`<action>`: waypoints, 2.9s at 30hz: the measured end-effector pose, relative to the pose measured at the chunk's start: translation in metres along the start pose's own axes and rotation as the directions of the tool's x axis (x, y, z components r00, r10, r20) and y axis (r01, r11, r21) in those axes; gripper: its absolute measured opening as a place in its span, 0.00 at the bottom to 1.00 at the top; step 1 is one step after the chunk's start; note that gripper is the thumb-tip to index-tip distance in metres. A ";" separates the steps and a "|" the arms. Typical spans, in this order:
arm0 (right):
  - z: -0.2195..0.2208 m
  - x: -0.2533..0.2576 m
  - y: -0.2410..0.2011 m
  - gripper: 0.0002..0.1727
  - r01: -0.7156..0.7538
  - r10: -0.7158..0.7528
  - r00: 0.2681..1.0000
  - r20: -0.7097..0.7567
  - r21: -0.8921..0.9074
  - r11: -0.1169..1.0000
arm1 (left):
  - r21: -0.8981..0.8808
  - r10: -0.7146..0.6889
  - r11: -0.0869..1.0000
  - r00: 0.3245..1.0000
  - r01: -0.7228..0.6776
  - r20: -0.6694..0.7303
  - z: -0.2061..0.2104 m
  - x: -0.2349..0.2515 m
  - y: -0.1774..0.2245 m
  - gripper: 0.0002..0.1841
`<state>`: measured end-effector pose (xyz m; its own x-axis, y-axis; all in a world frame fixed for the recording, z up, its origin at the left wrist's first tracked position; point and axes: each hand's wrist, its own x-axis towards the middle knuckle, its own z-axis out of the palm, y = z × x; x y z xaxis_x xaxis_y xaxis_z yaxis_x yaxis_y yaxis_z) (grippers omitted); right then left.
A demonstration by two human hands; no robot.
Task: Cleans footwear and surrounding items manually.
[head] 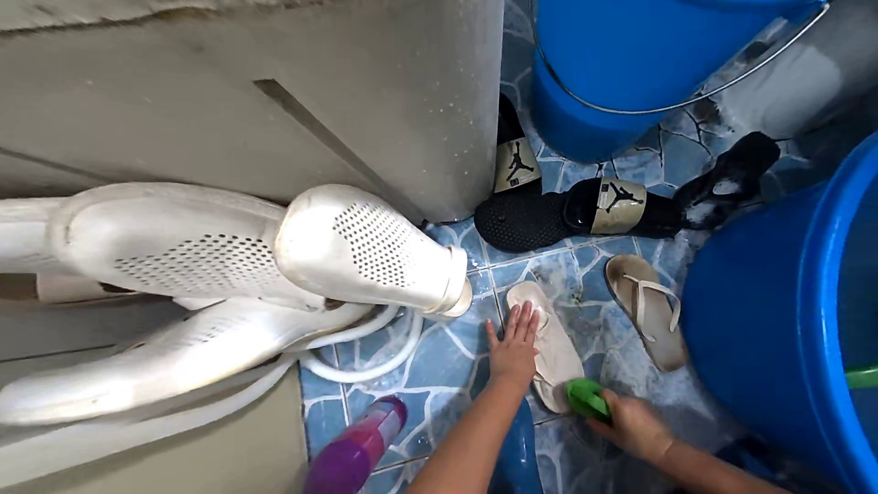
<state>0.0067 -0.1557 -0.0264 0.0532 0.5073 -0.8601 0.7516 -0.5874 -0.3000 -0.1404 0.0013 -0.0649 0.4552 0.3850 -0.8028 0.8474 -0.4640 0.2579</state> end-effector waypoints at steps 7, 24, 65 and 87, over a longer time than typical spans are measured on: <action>-0.029 0.062 -0.075 0.31 -0.050 0.157 0.947 -0.281 0.353 0.934 | 0.041 -0.022 0.999 0.999 0.024 -0.037 -0.002 -0.003 -0.001 0.36; 0.051 -0.002 -0.043 0.35 -0.216 0.275 0.958 -0.078 0.431 0.876 | 0.013 -0.003 1.000 1.000 0.003 0.017 -0.004 -0.002 0.003 0.36; -0.019 0.026 -0.038 0.32 -0.145 0.193 0.972 -0.131 0.311 0.939 | -0.040 -0.055 0.998 0.996 0.053 -0.071 -0.007 0.007 0.003 0.38; -0.042 0.061 -0.070 0.31 0.025 0.035 0.972 -0.234 0.248 0.969 | 0.006 -0.111 0.994 0.992 0.111 -0.054 -0.011 0.006 0.006 0.34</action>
<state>-0.0154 -0.0574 -0.0402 0.2316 0.6197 -0.7499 0.5664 -0.7126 -0.4140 -0.1295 0.0098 -0.0626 0.3728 0.4768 -0.7961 0.8911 -0.4231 0.1639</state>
